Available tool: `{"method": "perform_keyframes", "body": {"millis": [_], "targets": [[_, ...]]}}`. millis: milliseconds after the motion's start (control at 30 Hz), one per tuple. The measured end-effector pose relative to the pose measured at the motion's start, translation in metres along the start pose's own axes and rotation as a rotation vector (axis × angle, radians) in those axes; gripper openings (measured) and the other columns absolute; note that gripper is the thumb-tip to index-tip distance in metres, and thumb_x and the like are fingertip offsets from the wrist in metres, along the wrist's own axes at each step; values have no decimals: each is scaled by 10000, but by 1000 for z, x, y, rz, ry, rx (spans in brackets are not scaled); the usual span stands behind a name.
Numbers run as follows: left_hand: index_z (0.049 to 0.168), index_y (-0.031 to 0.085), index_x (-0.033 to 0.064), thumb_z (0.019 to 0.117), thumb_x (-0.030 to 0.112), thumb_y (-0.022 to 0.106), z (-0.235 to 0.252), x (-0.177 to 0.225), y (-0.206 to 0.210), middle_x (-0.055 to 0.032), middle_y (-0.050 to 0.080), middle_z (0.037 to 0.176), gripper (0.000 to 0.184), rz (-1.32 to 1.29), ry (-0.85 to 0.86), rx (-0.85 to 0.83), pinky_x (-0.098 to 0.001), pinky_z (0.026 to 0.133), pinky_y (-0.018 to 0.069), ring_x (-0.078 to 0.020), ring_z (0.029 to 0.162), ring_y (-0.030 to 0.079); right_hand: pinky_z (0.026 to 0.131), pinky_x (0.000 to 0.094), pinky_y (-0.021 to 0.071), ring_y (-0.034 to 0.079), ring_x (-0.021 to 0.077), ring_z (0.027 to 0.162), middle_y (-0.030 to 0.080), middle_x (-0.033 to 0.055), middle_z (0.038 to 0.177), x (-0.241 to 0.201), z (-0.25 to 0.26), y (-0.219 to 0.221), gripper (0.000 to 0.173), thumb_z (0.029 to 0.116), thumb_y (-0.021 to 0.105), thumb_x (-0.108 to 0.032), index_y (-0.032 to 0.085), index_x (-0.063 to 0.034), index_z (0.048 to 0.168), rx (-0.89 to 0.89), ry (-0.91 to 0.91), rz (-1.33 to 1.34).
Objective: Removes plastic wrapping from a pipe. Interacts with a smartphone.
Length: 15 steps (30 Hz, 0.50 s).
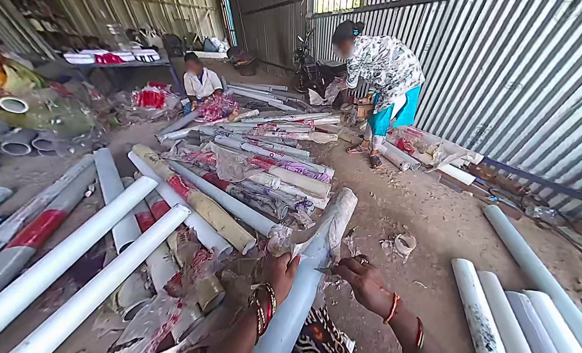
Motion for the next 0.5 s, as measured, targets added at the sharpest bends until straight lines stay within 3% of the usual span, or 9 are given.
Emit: {"method": "perform_keyframes", "body": {"millis": [400,500], "targets": [[1036,624,-132,1115,334,433,8,3,-9,-297,655,957,509,8,-62,-182,-560,908,488,-430,982,659,703,498,591,746,296,835,760,100,971,18,27,15,399,766,603,12,806,-190,1042,-37,-78,-57],[1006,623,-127,1111,337,448,11,1,-7,-282,645,919,507,-17,-46,-172,-548,882,489,-416,937,653,702,501,592,746,297,838,760,96,958,24,31,14,401,769,599,21,804,-189,1042,-51,-100,-38]]}}
Point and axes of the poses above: each hand's wrist, its own z-axis towards the middle knuckle, its own y-axis out of the palm, x = y × z, the point moved 1 cm from there along z, towards the middle knuckle
